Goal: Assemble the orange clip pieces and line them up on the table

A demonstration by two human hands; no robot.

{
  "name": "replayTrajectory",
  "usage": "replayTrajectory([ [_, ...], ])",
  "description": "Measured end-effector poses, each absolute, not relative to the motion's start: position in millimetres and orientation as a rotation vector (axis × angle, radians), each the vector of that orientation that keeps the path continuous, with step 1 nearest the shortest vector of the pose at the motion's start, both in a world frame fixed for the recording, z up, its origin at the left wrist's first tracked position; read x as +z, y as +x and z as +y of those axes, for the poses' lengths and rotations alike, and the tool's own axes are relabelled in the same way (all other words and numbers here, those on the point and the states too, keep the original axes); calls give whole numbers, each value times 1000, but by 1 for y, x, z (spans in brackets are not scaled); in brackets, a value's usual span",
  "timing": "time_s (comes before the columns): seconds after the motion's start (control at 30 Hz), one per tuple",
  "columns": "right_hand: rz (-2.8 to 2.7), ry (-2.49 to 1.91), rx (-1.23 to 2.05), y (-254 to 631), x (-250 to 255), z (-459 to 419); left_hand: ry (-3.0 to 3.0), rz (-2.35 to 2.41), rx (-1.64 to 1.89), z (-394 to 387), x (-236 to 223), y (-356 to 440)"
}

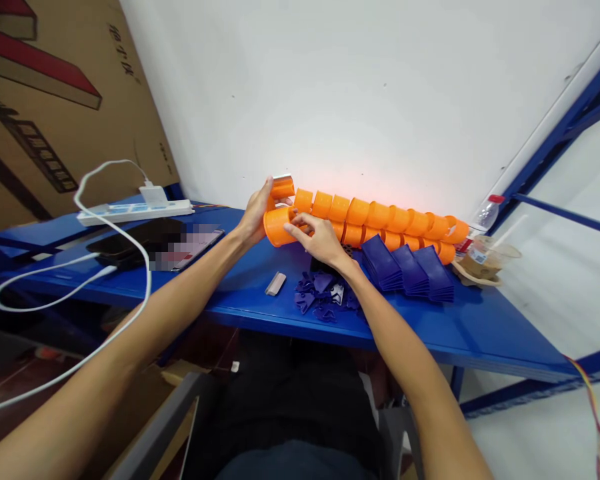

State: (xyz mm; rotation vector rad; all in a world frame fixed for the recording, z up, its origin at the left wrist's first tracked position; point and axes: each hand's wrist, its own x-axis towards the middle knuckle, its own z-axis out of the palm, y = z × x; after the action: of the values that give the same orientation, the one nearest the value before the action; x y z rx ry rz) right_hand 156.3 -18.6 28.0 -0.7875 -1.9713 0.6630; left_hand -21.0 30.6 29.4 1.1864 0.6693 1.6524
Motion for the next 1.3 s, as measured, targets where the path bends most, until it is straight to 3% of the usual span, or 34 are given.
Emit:
replayTrajectory([
  [0.57,-2070,-931,474,160,23,-11,791,491,1769,54,23,-39],
  [0.83,-2500,-951,510,151,30,-33,777,472,1747,56,24,-41],
  [1.3,-2981,-1060,135,129,23,-66,805,459,1780,59,20,-38],
])
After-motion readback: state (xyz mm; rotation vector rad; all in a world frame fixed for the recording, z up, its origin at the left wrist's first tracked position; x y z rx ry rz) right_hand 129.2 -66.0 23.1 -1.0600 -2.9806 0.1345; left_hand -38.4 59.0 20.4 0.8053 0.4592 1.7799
